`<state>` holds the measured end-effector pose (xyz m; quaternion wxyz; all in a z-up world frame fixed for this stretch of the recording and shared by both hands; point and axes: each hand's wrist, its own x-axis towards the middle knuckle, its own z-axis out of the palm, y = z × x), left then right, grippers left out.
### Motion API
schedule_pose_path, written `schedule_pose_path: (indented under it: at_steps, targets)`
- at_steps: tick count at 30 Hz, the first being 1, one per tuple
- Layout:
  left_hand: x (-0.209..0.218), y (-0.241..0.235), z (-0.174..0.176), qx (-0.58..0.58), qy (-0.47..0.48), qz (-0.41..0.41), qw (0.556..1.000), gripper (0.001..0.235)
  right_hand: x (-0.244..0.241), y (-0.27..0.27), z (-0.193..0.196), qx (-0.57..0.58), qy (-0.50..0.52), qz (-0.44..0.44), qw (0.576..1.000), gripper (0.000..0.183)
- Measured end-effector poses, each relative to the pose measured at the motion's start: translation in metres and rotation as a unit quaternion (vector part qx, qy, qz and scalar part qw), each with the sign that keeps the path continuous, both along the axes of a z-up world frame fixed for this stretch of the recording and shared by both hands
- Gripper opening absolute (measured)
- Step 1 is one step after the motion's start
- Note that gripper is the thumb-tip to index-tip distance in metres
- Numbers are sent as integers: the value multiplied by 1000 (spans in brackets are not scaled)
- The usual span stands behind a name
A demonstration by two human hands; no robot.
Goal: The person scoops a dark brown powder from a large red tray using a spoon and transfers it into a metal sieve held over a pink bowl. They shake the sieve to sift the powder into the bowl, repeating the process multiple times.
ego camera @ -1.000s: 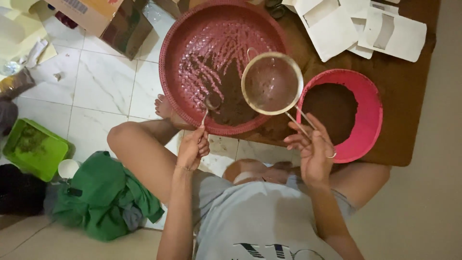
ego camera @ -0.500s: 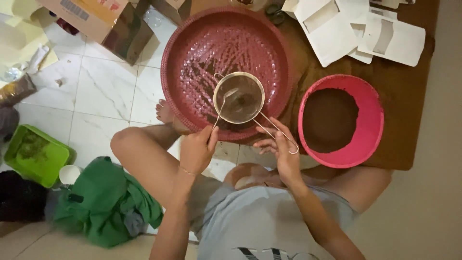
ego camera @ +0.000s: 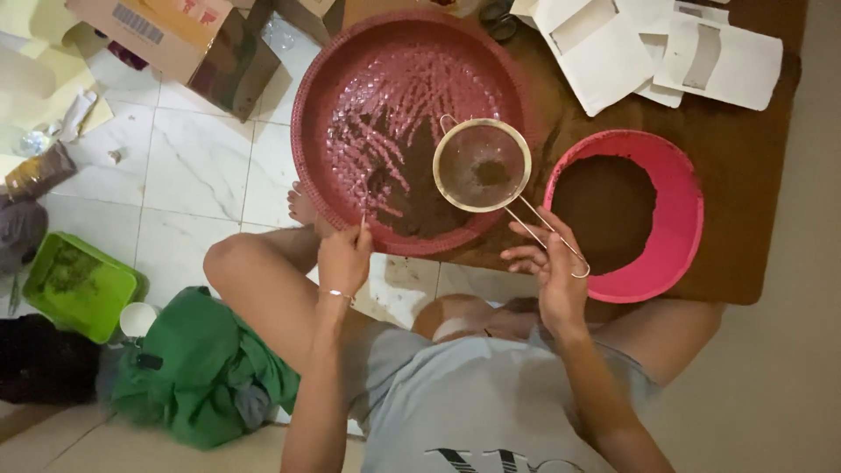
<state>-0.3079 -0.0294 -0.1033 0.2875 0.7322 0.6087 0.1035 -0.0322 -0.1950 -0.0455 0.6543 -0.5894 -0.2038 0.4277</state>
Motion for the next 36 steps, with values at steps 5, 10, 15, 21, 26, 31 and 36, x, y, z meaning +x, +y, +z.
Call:
schedule_pose_path:
  at_steps: [5,10,15,21,26,31,36]
  targets:
    - [-2,-32,12,-119,-48,-38,991,46,-9,-5,6,6,24,-4,1000,49]
    - [5,-48,1,-298,-251,76,918,39,-14,-8,-4,1,31,10,999,51]
    - [4,-41,33,-281,-441,221,823,40,-14,-8,-3,-1,30,14,999,49]
    - [2,-41,60,-105,-308,52,944,48,-25,1,-16,4,26,45,999,51]
    - [23,-43,74,64,-114,-91,987,44,-35,9,-13,0,32,60,998,52]
    - [19,-40,86,32,-171,-35,984,46,-29,5,-13,-3,23,51,998,50]
    - [-8,-34,46,-74,-215,99,969,54,-20,0,-4,-2,17,45,999,50]
